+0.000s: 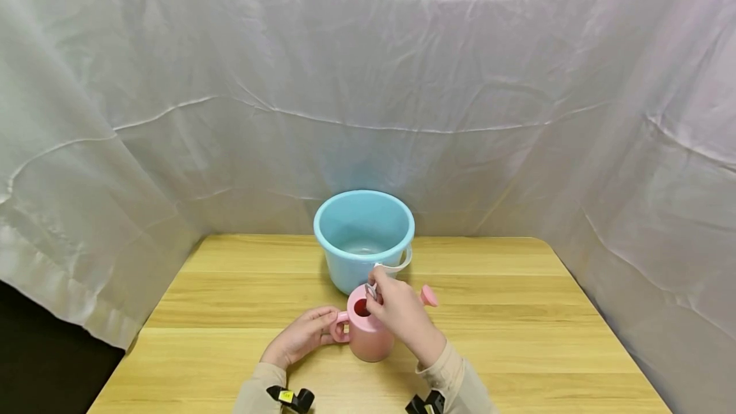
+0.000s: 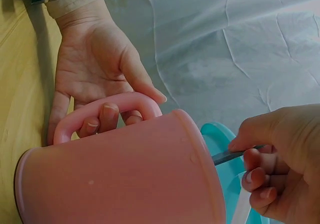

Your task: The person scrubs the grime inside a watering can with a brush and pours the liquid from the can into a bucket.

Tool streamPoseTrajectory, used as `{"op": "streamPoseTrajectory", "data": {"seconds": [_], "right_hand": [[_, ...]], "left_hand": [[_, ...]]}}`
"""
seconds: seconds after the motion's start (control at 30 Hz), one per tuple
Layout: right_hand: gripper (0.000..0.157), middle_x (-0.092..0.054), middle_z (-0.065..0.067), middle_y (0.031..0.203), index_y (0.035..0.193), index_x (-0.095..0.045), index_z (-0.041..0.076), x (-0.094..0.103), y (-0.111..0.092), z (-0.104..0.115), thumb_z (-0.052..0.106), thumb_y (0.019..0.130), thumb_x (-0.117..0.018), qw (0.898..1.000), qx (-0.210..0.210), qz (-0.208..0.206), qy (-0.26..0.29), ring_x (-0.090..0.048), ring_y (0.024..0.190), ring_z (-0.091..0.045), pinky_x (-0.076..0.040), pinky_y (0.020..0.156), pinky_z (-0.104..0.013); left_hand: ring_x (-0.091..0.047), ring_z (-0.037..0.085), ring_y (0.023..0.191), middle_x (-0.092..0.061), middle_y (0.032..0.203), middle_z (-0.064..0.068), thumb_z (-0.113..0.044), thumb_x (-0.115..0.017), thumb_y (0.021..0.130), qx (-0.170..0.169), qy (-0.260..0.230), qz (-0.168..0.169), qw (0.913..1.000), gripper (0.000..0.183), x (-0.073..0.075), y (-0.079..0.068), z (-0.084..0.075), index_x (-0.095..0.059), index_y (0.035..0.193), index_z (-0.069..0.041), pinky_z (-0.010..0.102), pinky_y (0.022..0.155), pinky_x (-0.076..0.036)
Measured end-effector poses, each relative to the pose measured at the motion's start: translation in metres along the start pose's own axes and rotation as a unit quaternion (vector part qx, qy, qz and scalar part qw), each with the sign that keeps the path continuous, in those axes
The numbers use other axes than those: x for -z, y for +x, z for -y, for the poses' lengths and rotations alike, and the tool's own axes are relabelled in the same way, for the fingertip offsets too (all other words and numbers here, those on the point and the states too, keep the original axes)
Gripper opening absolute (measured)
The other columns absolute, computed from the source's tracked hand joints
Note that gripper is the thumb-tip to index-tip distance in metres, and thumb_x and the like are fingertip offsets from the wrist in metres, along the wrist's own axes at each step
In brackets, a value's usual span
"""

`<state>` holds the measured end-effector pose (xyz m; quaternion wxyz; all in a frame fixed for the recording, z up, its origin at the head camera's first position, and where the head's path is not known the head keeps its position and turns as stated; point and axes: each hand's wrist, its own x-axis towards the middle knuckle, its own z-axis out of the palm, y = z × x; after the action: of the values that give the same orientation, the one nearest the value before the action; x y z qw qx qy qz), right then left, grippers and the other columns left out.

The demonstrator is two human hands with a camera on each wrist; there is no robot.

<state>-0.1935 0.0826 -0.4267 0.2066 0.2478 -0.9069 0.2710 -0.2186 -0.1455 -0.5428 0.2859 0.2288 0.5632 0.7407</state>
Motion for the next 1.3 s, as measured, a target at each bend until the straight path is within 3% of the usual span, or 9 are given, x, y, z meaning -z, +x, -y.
{"op": "streamPoseTrajectory", "data": {"seconds": [0.13, 0.37, 0.57, 0.77, 1.0, 1.3], "right_hand": [[0.021, -0.048, 0.008, 0.062, 0.1, -0.057, 0.013, 0.0, 0.0, 0.0, 0.011, 0.084, -0.071, 0.999, -0.014, 0.041, 0.003, -0.041, 0.054, -0.004, -0.035, 0.047, -0.016], [0.018, -0.061, 0.005, 0.071, 0.101, -0.064, 0.012, -0.001, 0.001, -0.002, 0.012, 0.084, -0.072, 0.998, 0.018, 0.064, -0.006, -0.047, 0.059, -0.006, -0.039, 0.051, -0.016], [0.022, -0.054, 0.006, 0.066, 0.103, -0.065, 0.008, 0.0, 0.001, -0.004, 0.01, 0.082, -0.071, 0.995, 0.043, 0.094, 0.014, -0.041, 0.056, -0.002, -0.037, 0.05, -0.014], [0.016, -0.052, 0.005, 0.063, 0.096, -0.064, 0.006, 0.002, 0.003, -0.003, 0.012, 0.083, -0.072, 0.992, 0.049, 0.112, 0.038, -0.039, 0.055, -0.001, -0.036, 0.05, -0.012], [0.016, -0.052, 0.005, 0.063, 0.086, -0.063, 0.008, 0.002, 0.005, -0.005, 0.018, 0.083, -0.076, 0.993, 0.041, 0.101, 0.038, -0.04, 0.056, -0.001, -0.036, 0.05, -0.013], [0.033, -0.042, 0.01, 0.058, 0.066, -0.051, 0.017, -0.005, 0.009, -0.011, 0.028, 0.081, -0.078, 0.997, 0.058, 0.037, 0.042, -0.034, 0.056, 0.002, -0.031, 0.05, -0.011]], "left_hand": [[-0.067, 0.017, 0.104, -0.065, 0.092, -0.004, -0.022, -0.037, 0.106, 0.0, -0.001, 0.0, 1.0, 0.029, 0.0, 0.0, -0.001, -0.059, 0.088, -0.017, 0.042, 0.104, -0.05], [-0.067, 0.017, 0.105, -0.065, 0.092, -0.004, -0.024, -0.038, 0.106, 0.005, -0.002, 0.002, 1.0, 0.028, -0.001, 0.0, -0.002, -0.059, 0.088, -0.016, 0.04, 0.104, -0.05], [-0.066, 0.018, 0.105, -0.065, 0.092, -0.004, -0.025, -0.038, 0.106, 0.009, -0.001, 0.0, 1.0, 0.027, -0.001, -0.001, -0.002, -0.059, 0.089, -0.017, 0.04, 0.105, -0.049], [-0.066, 0.018, 0.105, -0.064, 0.095, -0.004, -0.024, -0.038, 0.106, 0.005, -0.003, 0.0, 1.0, 0.028, 0.0, -0.001, 0.0, -0.059, 0.09, -0.017, 0.041, 0.104, -0.049], [-0.066, 0.016, 0.104, -0.064, 0.096, -0.003, -0.024, -0.038, 0.106, 0.003, -0.005, 0.001, 1.0, 0.028, 0.0, 0.0, 0.0, -0.058, 0.088, -0.017, 0.04, 0.104, -0.05], [-0.066, 0.017, 0.106, -0.065, 0.095, -0.003, -0.024, -0.037, 0.106, 0.003, -0.002, 0.001, 1.0, 0.029, 0.0, 0.0, 0.0, -0.059, 0.088, -0.017, 0.041, 0.104, -0.049]]}}
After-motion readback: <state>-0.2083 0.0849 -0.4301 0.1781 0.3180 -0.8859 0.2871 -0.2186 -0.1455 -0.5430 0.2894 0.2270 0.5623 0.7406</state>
